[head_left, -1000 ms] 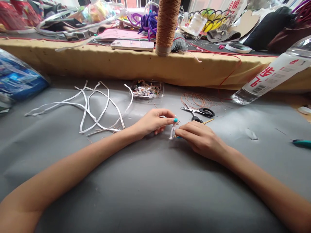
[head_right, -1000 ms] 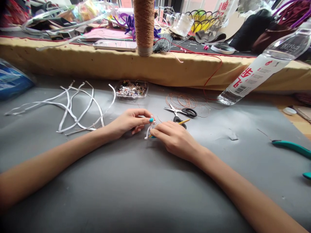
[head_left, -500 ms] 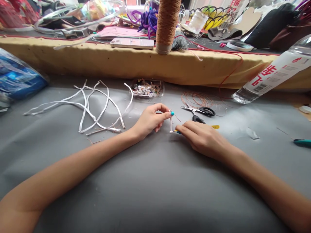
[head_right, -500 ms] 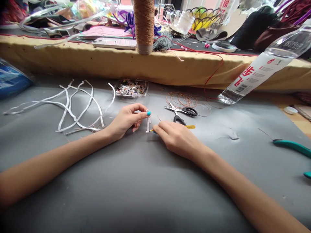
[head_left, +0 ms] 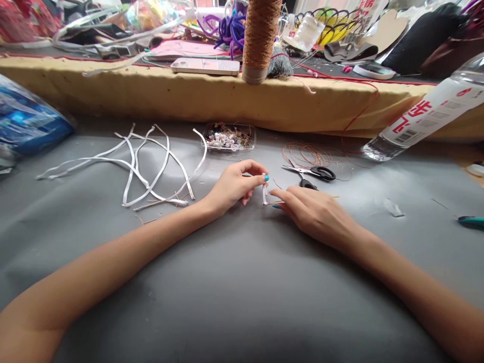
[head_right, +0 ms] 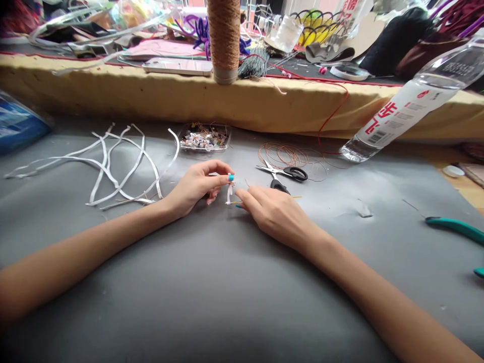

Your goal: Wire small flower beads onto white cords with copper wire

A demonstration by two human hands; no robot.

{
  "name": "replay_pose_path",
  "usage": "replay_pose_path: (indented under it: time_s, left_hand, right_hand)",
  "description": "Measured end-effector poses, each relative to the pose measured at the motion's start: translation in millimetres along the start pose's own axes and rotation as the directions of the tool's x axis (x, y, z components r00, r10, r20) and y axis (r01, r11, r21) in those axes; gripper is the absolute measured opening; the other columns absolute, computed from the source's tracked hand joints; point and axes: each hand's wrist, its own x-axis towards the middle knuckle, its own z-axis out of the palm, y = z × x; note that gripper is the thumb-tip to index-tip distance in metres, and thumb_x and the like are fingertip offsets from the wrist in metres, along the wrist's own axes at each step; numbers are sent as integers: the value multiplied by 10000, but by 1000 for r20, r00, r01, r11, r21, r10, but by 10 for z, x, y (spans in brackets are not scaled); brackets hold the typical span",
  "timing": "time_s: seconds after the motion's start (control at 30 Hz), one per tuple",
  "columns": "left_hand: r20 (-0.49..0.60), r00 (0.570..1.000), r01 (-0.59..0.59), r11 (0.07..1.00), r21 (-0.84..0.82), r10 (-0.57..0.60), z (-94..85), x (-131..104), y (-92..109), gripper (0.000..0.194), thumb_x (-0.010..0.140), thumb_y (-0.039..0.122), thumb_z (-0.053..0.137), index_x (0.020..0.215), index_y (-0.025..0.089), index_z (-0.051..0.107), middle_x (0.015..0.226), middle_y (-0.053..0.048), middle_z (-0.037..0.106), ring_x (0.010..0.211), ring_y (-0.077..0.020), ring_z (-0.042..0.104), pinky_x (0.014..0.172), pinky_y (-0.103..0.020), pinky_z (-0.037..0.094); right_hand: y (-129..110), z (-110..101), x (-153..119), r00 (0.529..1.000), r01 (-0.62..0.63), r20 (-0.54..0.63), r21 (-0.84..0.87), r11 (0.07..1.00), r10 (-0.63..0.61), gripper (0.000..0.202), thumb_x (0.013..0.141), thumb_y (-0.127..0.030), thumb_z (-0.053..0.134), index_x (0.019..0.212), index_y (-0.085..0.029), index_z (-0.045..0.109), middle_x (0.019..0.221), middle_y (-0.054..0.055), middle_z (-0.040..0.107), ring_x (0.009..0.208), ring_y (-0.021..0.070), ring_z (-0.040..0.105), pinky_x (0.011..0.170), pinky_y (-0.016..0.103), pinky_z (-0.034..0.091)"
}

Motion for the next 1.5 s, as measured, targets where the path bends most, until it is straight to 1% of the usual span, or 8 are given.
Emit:
replay_pose_path:
  time_s: [0.3, 0.43, 0.57, 0.77, 1.0, 1.17, 1.27, 1.5]
  left_hand:
    - [42, 999, 15, 1000, -12, -15, -27, 23, -3, 129, 748, 249, 563, 742, 131, 512, 657, 19, 537, 392, -14, 386, 305, -138, 326]
    - [29, 999, -39, 989, 140, 35, -34, 24, -28, 84, 771, 222, 517, 741, 147, 494, 644, 31, 529, 378, -13, 391, 301, -131, 312]
    - [18, 998, -63, 955, 290, 60, -39, 8, -24, 73, 785, 213, 488, 741, 156, 476, 609, 46, 503, 349, -7, 359, 308, -136, 280]
    - [15, 997, -82, 928, 362, 82, -37, 2, -22, 84, 796, 221, 469, 740, 159, 467, 640, 40, 513, 369, -16, 352, 342, -156, 277]
    - [8, 989, -137, 899, 417, 147, -43, 20, -44, 90, 796, 205, 467, 722, 154, 470, 595, 44, 497, 428, -35, 372, 434, -172, 300]
    - [24, 989, -144, 893, 426, 148, -43, 21, -47, 81, 794, 202, 458, 728, 158, 471, 600, 42, 504, 433, -41, 373, 444, -177, 299]
    - [22, 990, -137, 892, 431, 142, -43, 18, -46, 82, 795, 203, 453, 728, 159, 471, 627, 33, 533, 446, -46, 382, 456, -181, 305]
    - [55, 985, -171, 882, 439, 164, -42, 23, -59, 98, 795, 220, 461, 720, 160, 476, 638, 31, 537, 549, -71, 437, 535, -189, 334]
  right_hand:
    - [35, -22, -11, 1000, 23, 16, 71, 997, -24, 225, 876, -125, 347, 844, -128, 570, 729, 44, 585, 587, 117, 478, 540, 227, 344]
    - [32, -15, -7, 997, 60, -46, 17, 998, -60, 230, 860, -98, 365, 850, -126, 592, 701, 47, 585, 580, 126, 463, 551, 238, 346]
    - [15, 13, -12, 998, 44, -33, -22, 999, -45, 241, 856, -92, 363, 869, -124, 601, 641, 37, 551, 550, 134, 442, 539, 252, 342]
    - [7, 42, -20, 997, 49, -70, 58, 997, -44, 214, 861, -99, 366, 906, -105, 576, 724, 63, 604, 641, 135, 515, 596, 242, 384]
    - [-7, 44, 10, 993, -95, -77, -12, 995, 94, 248, 866, -124, 356, 848, -158, 601, 696, 43, 585, 556, 118, 457, 516, 228, 324]
    - [-23, 80, -4, 991, -80, -107, -1, 997, 79, 200, 874, -220, 406, 968, -114, 547, 663, 34, 589, 543, 116, 497, 477, 228, 312]
    - [-8, 80, -4, 986, -35, -164, 0, 999, 34, 122, 865, -178, 422, 868, -136, 536, 651, 28, 603, 557, 109, 523, 497, 222, 330]
    - [27, 58, 7, 987, 47, -148, -106, 993, -62, 147, 831, -85, 433, 806, -132, 571, 619, 20, 607, 534, 108, 498, 530, 235, 337]
